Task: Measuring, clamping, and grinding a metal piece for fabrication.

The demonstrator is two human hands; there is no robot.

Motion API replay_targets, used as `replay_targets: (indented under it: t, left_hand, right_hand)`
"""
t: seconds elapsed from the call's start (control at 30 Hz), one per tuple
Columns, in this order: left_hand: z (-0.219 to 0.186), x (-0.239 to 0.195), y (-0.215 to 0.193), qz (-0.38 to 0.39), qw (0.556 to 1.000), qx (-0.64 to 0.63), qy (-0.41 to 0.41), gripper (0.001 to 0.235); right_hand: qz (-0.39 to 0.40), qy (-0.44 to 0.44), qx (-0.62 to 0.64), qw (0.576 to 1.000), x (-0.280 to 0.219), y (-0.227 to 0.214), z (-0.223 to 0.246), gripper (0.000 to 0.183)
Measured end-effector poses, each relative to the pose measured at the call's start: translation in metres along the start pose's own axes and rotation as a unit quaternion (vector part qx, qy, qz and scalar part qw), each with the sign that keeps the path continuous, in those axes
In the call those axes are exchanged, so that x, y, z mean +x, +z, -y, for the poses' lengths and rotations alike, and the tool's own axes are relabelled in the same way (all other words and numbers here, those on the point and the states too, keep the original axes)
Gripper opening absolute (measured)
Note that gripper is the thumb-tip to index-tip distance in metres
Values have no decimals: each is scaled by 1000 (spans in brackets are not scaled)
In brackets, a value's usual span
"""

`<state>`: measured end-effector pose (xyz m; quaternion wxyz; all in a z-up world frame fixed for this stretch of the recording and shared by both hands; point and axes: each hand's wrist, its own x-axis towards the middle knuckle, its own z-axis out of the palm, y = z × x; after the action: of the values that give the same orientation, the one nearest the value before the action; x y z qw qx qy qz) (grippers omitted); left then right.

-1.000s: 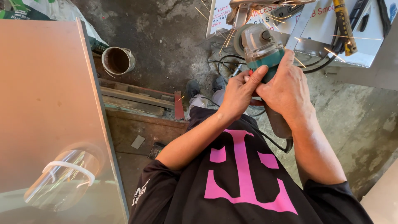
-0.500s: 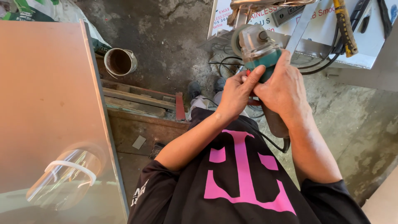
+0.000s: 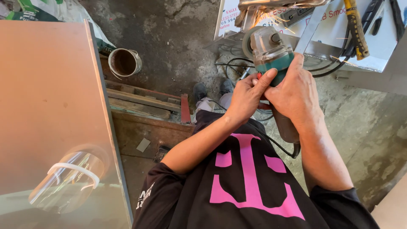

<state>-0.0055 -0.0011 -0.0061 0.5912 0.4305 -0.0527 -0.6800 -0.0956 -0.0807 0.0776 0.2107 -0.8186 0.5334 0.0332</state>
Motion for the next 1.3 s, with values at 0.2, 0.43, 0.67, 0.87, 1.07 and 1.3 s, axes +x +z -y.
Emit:
replay_targets:
  t: [0.2,0.43,0.67,0.87,1.07,1.3]
  left_hand:
    - [-2,0,0,-2,1000,-3,10,58]
    - [-10,-5,-2,-1,1000,-3,10,58]
    - [3,2,-4,-12,1000,11,3,59]
    - [-1,-2,0,-13,999,27,16,58]
    - [11,1,15,21,999,18,-25,61]
    - [5,-2,11,4,998,55,-1,62]
  right_hand:
    - [-3,2,9,1000,1,-4,8,76]
    - [-7,-10,16,1000,2,0,12,75]
    - [-11,-11,-6,1000,2,4,2,77]
    - [-7,8,28,1000,-3,-1,2,78]
    - [-13,48,-10,999,-14,-6,-11,69]
    - [-20,39,30,999,-12,0,-12,65]
